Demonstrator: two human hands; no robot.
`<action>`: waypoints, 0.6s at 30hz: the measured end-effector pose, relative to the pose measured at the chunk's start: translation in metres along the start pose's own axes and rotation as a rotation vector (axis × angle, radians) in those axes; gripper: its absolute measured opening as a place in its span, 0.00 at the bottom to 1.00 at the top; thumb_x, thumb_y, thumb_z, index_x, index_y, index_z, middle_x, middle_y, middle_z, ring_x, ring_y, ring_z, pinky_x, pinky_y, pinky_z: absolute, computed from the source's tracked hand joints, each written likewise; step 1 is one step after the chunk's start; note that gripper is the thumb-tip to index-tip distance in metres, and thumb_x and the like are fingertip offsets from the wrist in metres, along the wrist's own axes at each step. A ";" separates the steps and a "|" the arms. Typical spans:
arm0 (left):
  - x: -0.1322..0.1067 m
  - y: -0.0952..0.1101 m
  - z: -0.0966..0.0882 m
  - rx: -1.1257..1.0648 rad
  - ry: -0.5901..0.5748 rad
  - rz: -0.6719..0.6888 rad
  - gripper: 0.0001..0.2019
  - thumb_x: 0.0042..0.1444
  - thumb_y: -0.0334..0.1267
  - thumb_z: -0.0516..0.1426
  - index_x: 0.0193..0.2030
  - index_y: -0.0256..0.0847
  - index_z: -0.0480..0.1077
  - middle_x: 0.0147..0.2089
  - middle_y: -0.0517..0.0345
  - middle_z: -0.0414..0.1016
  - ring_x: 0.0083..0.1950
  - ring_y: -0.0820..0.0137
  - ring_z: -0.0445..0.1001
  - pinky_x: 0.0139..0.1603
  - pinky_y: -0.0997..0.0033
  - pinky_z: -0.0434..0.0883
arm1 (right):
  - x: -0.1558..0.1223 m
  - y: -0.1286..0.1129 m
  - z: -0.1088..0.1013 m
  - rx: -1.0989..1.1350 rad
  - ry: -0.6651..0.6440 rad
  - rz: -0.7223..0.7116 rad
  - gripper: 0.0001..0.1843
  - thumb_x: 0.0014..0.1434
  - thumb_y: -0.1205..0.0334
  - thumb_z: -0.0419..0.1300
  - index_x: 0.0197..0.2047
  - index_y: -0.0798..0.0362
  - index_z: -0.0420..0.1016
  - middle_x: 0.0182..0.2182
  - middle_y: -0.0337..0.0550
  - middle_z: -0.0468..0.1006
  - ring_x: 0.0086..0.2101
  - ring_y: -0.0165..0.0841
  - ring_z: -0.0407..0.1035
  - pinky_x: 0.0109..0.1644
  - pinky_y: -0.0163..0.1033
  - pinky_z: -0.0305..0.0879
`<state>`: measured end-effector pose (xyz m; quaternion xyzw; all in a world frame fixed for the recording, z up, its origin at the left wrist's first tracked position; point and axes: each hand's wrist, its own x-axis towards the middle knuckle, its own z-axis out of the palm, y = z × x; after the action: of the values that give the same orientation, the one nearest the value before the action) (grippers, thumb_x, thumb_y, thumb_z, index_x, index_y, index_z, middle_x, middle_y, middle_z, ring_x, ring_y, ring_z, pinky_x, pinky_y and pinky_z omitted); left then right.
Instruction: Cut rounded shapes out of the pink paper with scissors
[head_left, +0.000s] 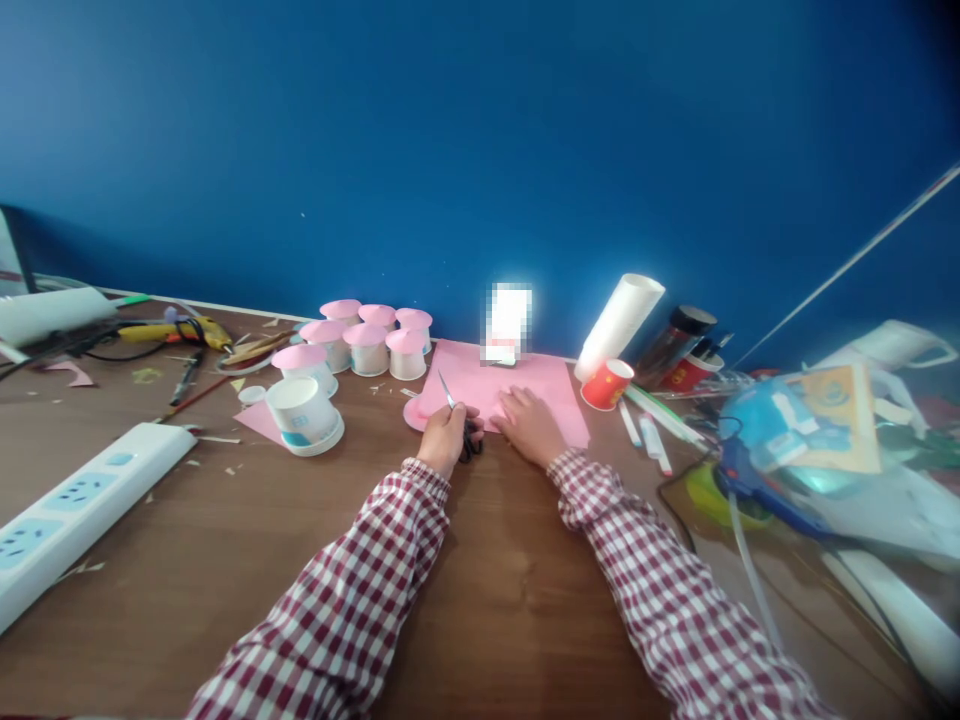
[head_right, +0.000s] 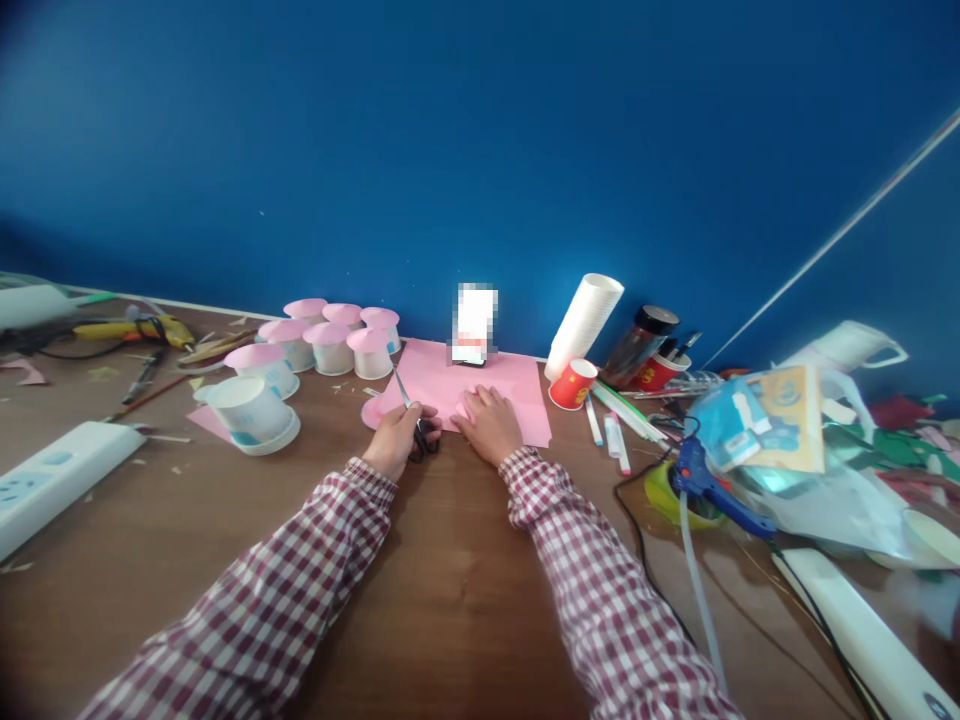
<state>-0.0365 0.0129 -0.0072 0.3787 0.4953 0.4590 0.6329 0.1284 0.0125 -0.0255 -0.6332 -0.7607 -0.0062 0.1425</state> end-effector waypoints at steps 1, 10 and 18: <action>0.000 0.000 0.000 0.011 -0.001 0.005 0.12 0.59 0.38 0.49 0.33 0.32 0.68 0.29 0.50 0.74 0.23 0.75 0.73 0.21 0.80 0.65 | -0.003 0.000 0.000 0.012 0.030 -0.025 0.27 0.64 0.51 0.49 0.61 0.56 0.62 0.60 0.54 0.63 0.59 0.45 0.54 0.61 0.49 0.51; -0.004 0.005 0.000 0.049 -0.042 -0.026 0.13 0.60 0.38 0.47 0.39 0.30 0.68 0.28 0.49 0.75 0.20 0.75 0.71 0.18 0.79 0.64 | -0.013 0.003 -0.004 0.146 0.212 -0.073 0.15 0.64 0.57 0.51 0.43 0.55 0.76 0.39 0.49 0.79 0.42 0.38 0.71 0.48 0.40 0.64; -0.009 0.013 -0.006 -0.009 -0.175 -0.167 0.16 0.59 0.39 0.50 0.46 0.27 0.66 0.24 0.50 0.75 0.17 0.72 0.71 0.12 0.80 0.53 | -0.018 0.001 -0.007 0.230 0.292 -0.077 0.13 0.61 0.59 0.55 0.46 0.53 0.75 0.44 0.46 0.78 0.45 0.38 0.70 0.50 0.39 0.63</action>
<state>-0.0454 0.0085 0.0065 0.3720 0.4656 0.3722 0.7115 0.1341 -0.0060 -0.0230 -0.5756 -0.7513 -0.0165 0.3225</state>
